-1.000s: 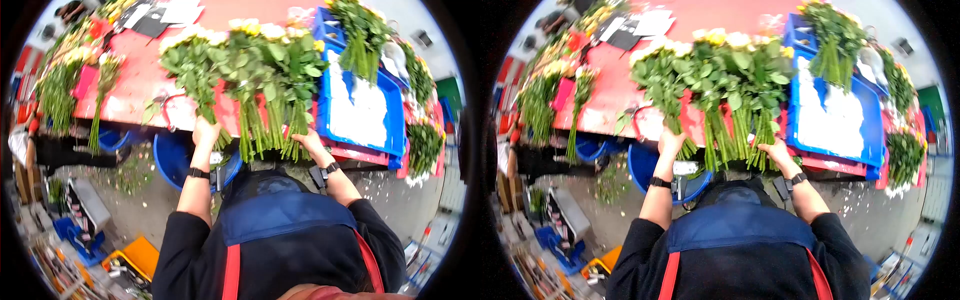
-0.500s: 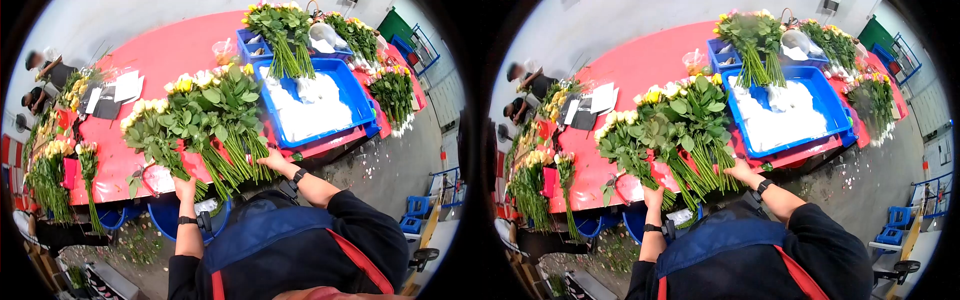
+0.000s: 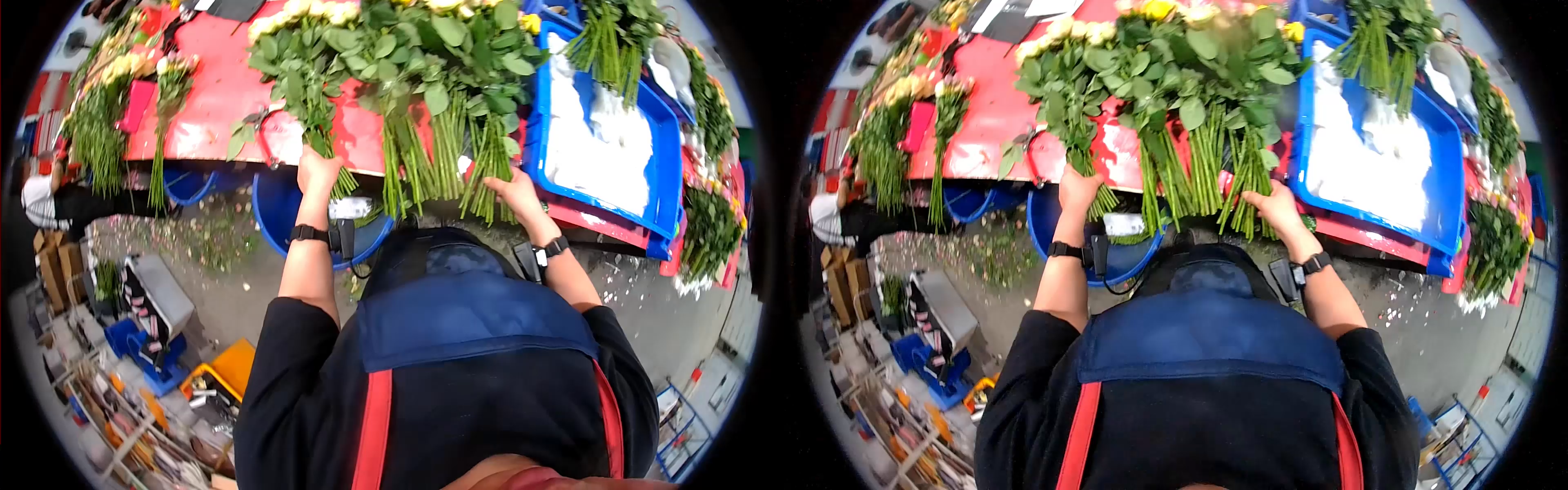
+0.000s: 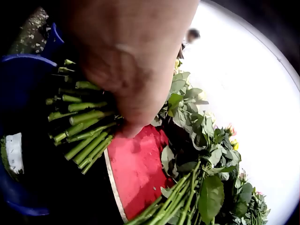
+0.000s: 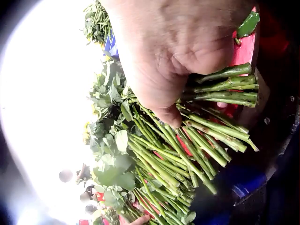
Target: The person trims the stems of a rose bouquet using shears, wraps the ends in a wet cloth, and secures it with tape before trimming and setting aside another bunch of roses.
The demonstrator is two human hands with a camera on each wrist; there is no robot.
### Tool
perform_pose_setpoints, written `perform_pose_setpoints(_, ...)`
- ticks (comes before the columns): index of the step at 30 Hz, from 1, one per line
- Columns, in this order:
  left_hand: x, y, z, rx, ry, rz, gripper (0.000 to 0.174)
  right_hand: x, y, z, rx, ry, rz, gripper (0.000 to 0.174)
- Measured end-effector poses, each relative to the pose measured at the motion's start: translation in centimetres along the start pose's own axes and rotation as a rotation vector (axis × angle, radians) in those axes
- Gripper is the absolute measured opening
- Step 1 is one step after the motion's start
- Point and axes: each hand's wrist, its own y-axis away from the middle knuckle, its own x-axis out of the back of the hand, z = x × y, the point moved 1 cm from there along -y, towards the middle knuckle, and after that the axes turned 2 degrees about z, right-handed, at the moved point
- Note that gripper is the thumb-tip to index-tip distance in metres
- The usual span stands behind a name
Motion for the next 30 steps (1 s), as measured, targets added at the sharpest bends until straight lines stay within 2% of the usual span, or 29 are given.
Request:
perform_pose_setpoints(2,1.3,0.7,0.3,0.021,-0.049,0.027,0.069,0.1,-0.2,0.8,0.024,-0.059,-0.001,0.03)
perform_pose_setpoints(3,1.6,0.6,-0.1,-0.034,0.024,-0.001,0.077,0.1,0.2,0.2,0.03,0.011,0.01,0.033)
perform_pose_setpoints(5,1.5,2.0,0.8,-0.086,-0.265,0.291,0.076,0.2,0.9,-0.9,0.039,0.217,0.048,0.042)
perform_pose_setpoints(6,2.5,3.4,2.3,-0.222,-0.261,0.456,0.074,0.2,1.6,-1.5,0.193,0.386,0.168,0.048)
perform_pose_setpoints(7,3.2,4.7,3.6,-0.363,-0.256,0.618,0.073,0.0,2.3,-2.5,0.326,0.442,0.172,0.053)
perform_pose_setpoints(8,2.9,5.1,4.2,-0.439,-0.243,0.615,0.062,-0.1,3.2,-3.4,0.47,0.542,0.29,0.052)
perform_pose_setpoints(9,2.4,5.3,4.7,-0.596,-0.045,0.545,0.056,-0.2,4.0,-4.4,0.615,0.639,0.411,0.051)
perform_pose_setpoints(10,1.4,6.0,5.5,-0.589,0.096,0.329,0.052,-0.2,4.5,-5.7,0.572,0.589,0.366,0.047)
perform_pose_setpoints(11,-1.5,5.9,5.2,-0.361,0.393,-0.032,0.063,-0.4,4.9,-6.8,0.583,0.562,0.356,0.037)
perform_pose_setpoints(12,-0.8,7.9,7.0,-0.25,0.338,-0.082,0.079,-0.7,4.6,-7.1,0.528,0.47,0.259,0.033)
perform_pose_setpoints(13,-4.0,7.1,5.8,-0.47,0.333,0.003,0.091,-1.0,4.1,-7.1,0.472,0.378,0.162,0.029)
perform_pose_setpoints(14,-3.7,7.4,6.1,-0.423,0.26,-0.077,0.086,-1.8,3.8,-7.0,0.5,0.284,0.089,0.024)
perform_pose_setpoints(15,-3.2,7.5,6.5,-0.376,0.188,-0.157,0.082,-2.5,3.6,-7.3,0.376,0.208,-0.03,0.024)
perform_pose_setpoints(16,-2.9,7.3,6.4,-0.356,0.279,-0.089,0.073,-3.2,3.1,-7.0,0.404,0.204,-0.041,0.023)
perform_pose_setpoints(17,-2.1,7.0,6.0,-0.522,0.145,0.145,0.065,-3.9,2.8,-6.6,0.43,0.2,-0.053,0.022)
perform_pose_setpoints(19,1.5,6.5,5.7,-0.534,-0.124,0.614,0.064,-5.2,3.5,-8.1,0.444,0.249,-0.058,0.021)
perform_pose_setpoints(21,2.4,4.2,3.4,-0.304,-0.359,0.721,0.053,-6.2,2.7,-7.3,0.346,0.233,-0.158,0.022)
perform_pose_setpoints(22,2.3,2.1,1.3,-0.131,-0.13,0.361,0.048,-6.9,2.0,-6.3,0.383,0.266,-0.172,0.022)
perform_pose_setpoints(23,1.8,0.0,-1.1,0.042,0.094,-0.003,0.042,-7.5,2.6,-7.3,0.334,0.255,-0.197,0.023)
perform_pose_setpoints(24,0.9,-1.9,-3.5,-0.094,0.264,-0.031,0.03,-7.9,2.7,-7.6,0.319,0.256,-0.236,0.024)
perform_pose_setpoints(27,5.2,-1.5,-2.8,0.046,0.687,-0.17,0.025,-9.0,2.6,-7.9,0.339,0.315,-0.254,0.028)
perform_pose_setpoints(30,7.4,-1.7,-3.3,0.06,0.771,-0.274,0.021,-10.0,2.1,-8.4,0.389,0.365,-0.154,0.035)
